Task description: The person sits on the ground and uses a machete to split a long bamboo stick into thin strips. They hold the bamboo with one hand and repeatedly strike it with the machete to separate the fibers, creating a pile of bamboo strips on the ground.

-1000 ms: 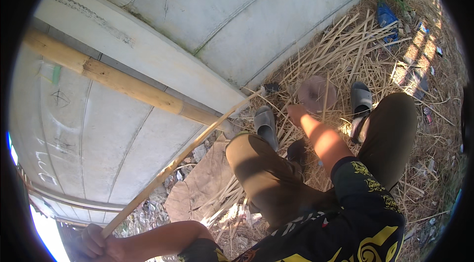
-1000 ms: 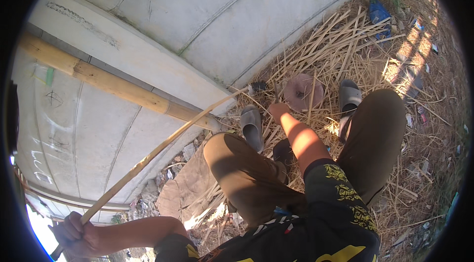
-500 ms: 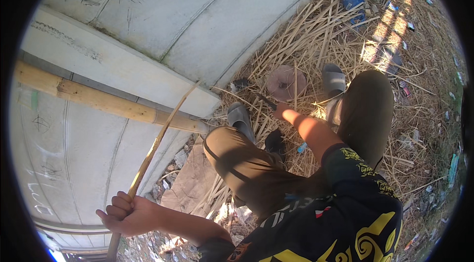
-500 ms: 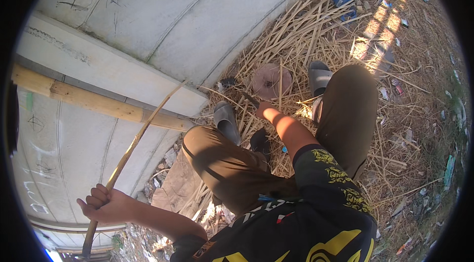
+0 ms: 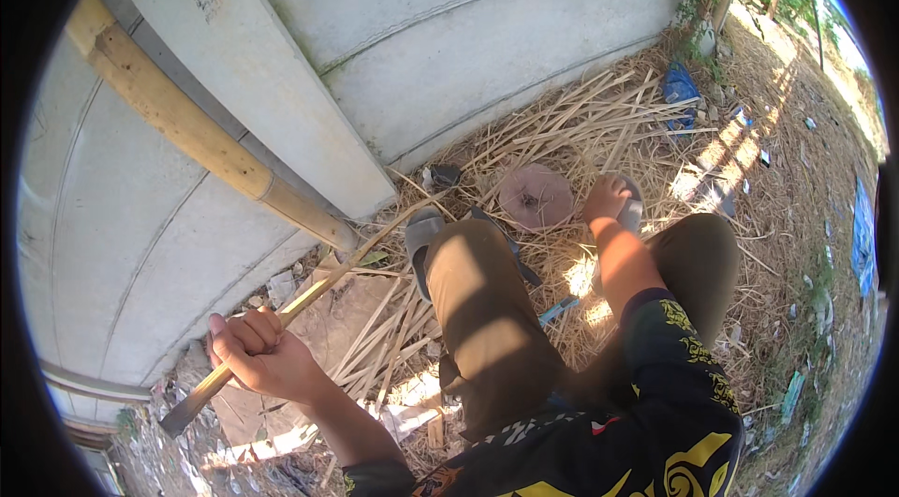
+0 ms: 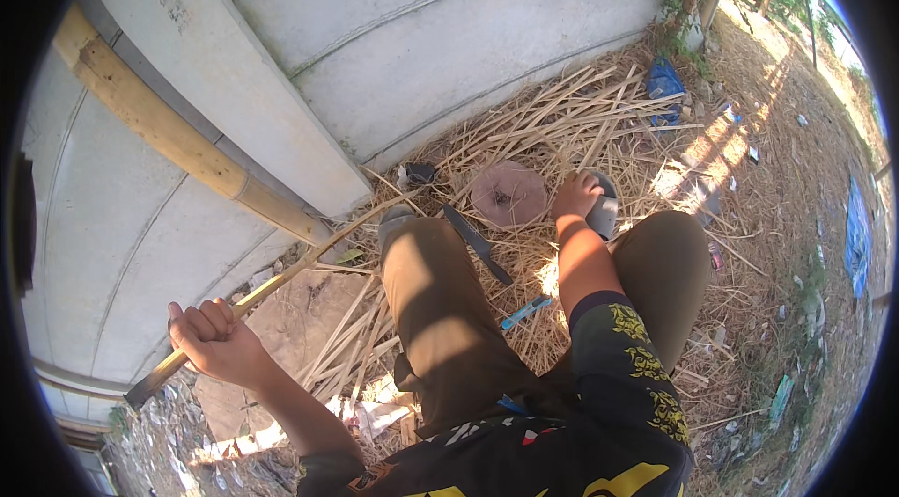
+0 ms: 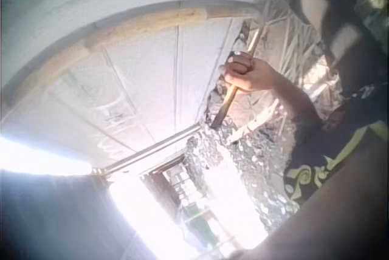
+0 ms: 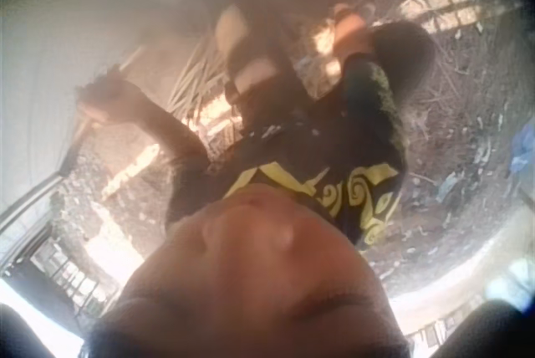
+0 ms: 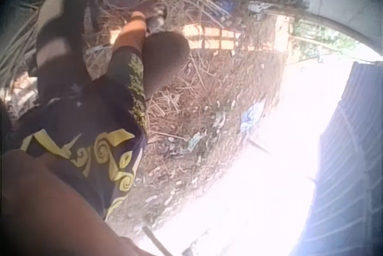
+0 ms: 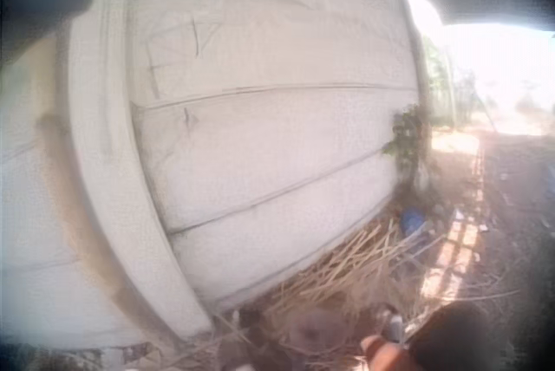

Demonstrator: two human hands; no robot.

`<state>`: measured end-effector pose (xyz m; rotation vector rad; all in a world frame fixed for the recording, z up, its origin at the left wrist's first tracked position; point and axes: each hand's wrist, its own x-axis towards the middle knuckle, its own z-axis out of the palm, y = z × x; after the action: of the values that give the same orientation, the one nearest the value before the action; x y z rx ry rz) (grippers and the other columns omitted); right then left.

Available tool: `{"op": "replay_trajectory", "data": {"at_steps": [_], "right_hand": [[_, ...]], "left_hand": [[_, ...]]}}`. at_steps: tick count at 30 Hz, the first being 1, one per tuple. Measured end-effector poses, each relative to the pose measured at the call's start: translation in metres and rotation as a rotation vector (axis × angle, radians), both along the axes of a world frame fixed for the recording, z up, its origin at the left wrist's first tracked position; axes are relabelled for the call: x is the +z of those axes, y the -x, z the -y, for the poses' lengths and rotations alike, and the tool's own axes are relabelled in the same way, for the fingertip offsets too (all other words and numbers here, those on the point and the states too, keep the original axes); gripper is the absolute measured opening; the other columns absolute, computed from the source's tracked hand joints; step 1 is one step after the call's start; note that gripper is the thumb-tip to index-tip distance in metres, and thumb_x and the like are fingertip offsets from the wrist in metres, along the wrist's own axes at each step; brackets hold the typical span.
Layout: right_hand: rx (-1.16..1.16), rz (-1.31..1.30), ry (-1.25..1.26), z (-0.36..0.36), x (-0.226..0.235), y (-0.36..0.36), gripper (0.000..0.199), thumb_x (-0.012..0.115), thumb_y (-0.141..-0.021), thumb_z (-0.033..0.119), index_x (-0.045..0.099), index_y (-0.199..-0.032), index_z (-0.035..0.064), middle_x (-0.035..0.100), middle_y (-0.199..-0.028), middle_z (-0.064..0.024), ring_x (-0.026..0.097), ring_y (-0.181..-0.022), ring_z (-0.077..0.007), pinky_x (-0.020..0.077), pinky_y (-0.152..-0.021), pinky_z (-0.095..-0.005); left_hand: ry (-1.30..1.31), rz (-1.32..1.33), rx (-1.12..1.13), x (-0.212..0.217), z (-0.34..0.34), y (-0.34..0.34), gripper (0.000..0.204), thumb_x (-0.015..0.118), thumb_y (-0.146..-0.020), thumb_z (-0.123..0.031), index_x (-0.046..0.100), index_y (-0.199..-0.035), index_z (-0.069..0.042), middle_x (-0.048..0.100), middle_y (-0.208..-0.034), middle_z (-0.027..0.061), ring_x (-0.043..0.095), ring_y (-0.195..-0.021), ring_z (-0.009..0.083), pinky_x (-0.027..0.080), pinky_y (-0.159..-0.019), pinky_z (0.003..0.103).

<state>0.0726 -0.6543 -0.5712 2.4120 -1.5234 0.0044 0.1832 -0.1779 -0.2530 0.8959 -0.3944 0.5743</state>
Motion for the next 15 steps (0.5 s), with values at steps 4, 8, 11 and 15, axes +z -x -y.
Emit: {"op": "replay_trajectory", "data": {"at_steps": [4,8,11,15], "right_hand": [[-0.286,0.024,-0.358,0.022,0.024,-0.001,0.066,0.063,-0.089,0.032,0.041,-0.144,0.0038,0.037,-0.149,-0.0165,0.038,-0.139,-0.0324,0.0384,-0.102,-0.0578],[-0.157,0.127,-0.579,0.042,0.07,-0.018,0.064,0.062,-0.089,0.032,0.041,-0.147,0.0135,0.034,-0.153,-0.0134,0.037,-0.141,-0.0314,0.0338,-0.109,-0.0597],[-0.194,0.276,-0.573,0.066,0.085,-0.028,0.055,0.061,-0.089,0.032,0.049,-0.14,0.0168,0.035,-0.153,-0.0104,0.038,-0.141,-0.0287,0.0336,-0.109,-0.0602],[-0.098,0.388,-0.35,0.083,0.107,-0.048,0.046,0.058,-0.089,0.025,0.052,-0.133,0.0178,0.044,-0.144,-0.0098,0.044,-0.135,-0.0284,0.0332,-0.108,-0.0606]], "left_hand": [[0.063,0.039,-0.01,-0.016,-0.033,0.01,0.039,0.046,-0.098,-0.013,0.024,-0.066,-0.015,0.015,-0.053,-0.0044,0.011,-0.047,0.0073,0.013,-0.046,0.027],[-0.028,0.044,0.159,-0.014,-0.05,0.022,0.042,0.045,-0.097,-0.01,0.02,-0.064,-0.015,0.013,-0.054,-0.004,0.011,-0.046,0.0068,0.012,-0.045,0.027],[0.007,-0.013,0.18,-0.009,-0.047,0.022,0.044,0.046,-0.097,-0.01,0.019,-0.063,-0.015,0.013,-0.054,-0.0038,0.011,-0.046,0.0072,0.011,-0.045,0.028],[0.038,-0.029,0.123,-0.013,-0.051,0.021,0.04,0.046,-0.097,-0.01,0.025,-0.062,-0.014,0.014,-0.053,-0.0039,0.01,-0.048,0.0085,0.013,-0.047,0.028]]}}
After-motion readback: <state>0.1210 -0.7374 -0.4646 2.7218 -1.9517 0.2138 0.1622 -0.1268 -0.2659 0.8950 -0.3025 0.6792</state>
